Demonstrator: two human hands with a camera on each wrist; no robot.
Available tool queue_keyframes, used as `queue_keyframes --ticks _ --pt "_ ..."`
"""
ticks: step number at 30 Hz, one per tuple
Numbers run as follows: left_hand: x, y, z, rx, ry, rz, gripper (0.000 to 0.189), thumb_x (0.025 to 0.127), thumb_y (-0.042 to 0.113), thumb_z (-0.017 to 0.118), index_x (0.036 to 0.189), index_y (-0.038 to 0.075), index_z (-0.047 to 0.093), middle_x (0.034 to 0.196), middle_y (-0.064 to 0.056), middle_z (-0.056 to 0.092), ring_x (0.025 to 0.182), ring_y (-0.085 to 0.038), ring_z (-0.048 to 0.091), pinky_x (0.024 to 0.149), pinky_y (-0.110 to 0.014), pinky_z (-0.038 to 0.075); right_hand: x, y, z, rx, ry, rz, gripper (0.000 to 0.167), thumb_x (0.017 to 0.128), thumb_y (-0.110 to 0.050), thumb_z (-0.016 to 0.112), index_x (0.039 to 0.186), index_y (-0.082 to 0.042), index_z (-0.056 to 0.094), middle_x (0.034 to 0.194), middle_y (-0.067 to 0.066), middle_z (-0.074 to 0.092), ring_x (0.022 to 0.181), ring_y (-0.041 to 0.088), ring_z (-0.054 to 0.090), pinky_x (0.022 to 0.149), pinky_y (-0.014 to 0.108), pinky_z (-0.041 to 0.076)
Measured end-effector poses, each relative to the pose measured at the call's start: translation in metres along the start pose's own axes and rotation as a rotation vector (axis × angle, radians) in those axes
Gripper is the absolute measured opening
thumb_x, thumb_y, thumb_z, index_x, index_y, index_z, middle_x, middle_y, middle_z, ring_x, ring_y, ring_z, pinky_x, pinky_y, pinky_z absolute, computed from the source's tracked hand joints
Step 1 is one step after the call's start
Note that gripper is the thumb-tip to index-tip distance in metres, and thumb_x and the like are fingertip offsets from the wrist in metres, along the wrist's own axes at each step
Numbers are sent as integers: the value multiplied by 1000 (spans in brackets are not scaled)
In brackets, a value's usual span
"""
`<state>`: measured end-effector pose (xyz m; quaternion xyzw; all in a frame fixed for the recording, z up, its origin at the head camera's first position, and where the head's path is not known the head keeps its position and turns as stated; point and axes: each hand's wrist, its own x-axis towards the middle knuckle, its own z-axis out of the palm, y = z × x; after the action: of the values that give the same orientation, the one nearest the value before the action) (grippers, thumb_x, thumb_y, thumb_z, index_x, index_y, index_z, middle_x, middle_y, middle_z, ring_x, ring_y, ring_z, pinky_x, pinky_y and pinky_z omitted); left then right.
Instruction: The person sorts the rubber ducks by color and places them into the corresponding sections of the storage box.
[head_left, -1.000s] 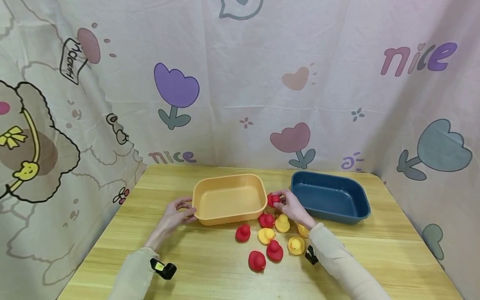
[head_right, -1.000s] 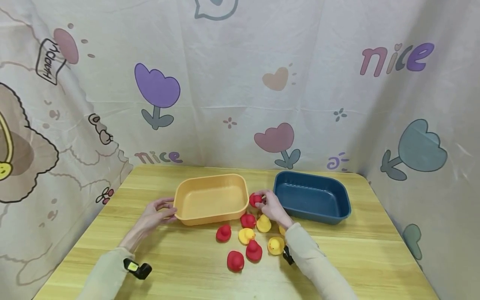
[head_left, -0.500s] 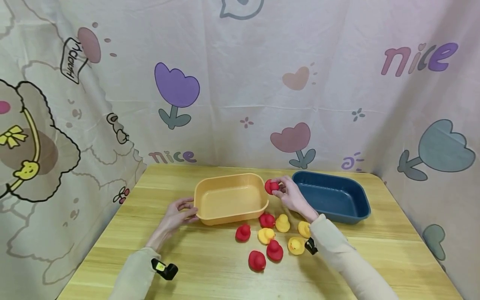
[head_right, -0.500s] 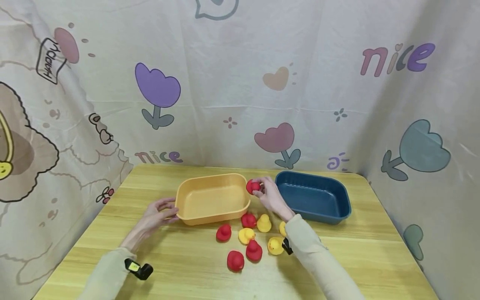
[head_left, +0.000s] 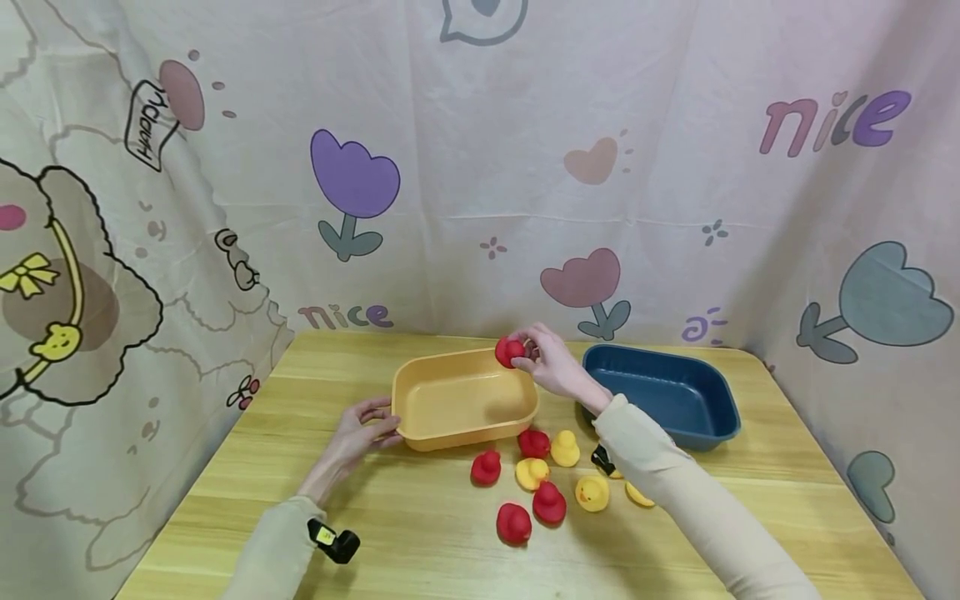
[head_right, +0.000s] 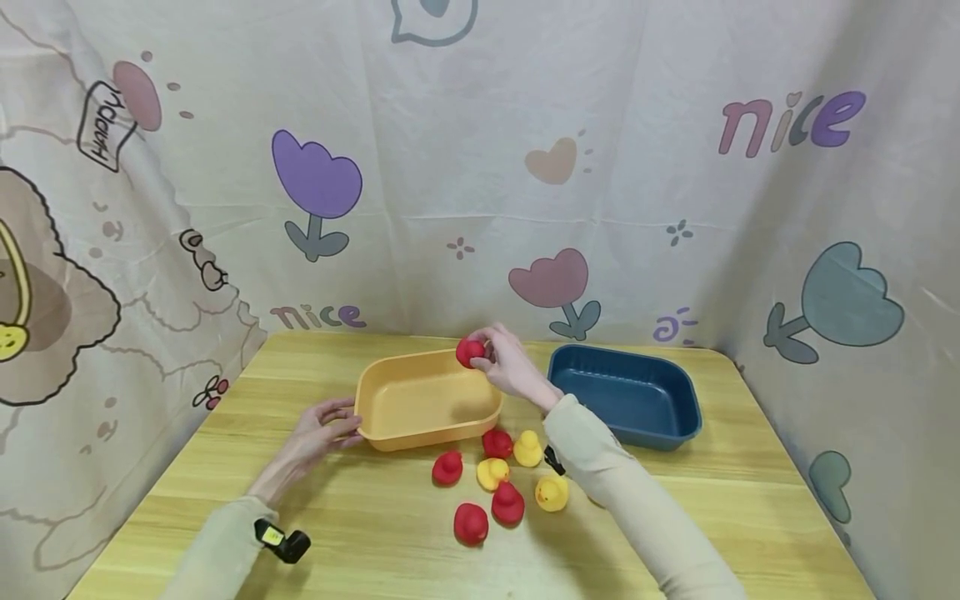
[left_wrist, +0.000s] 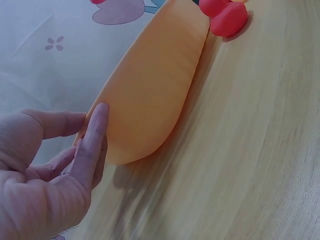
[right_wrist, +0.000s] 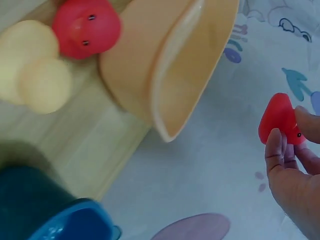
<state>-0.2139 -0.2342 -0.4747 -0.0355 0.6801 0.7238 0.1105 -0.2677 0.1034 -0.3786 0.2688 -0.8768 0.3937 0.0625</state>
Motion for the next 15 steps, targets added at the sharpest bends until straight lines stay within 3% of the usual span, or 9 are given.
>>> queue_keyframes --ticks 8,15 --pt "1 -1 3 -4 16 -17 61 96 -5 60 148 -13 31 102 -1 54 80 -9 68 79 -20 64 18 -24 9 6 -32 -70 28 91 -2 70 117 5 64 108 20 62 91 26 59 81 29 57" --pt "1 0 4 0 21 -16 59 97 -4 58 148 -14 30 103 -1 54 81 -8 67 79 -20 64 33 -32 29 33 -42 -132 24 89 0 70 111 7 66 101 20 63 87 26 60 77 26 55"
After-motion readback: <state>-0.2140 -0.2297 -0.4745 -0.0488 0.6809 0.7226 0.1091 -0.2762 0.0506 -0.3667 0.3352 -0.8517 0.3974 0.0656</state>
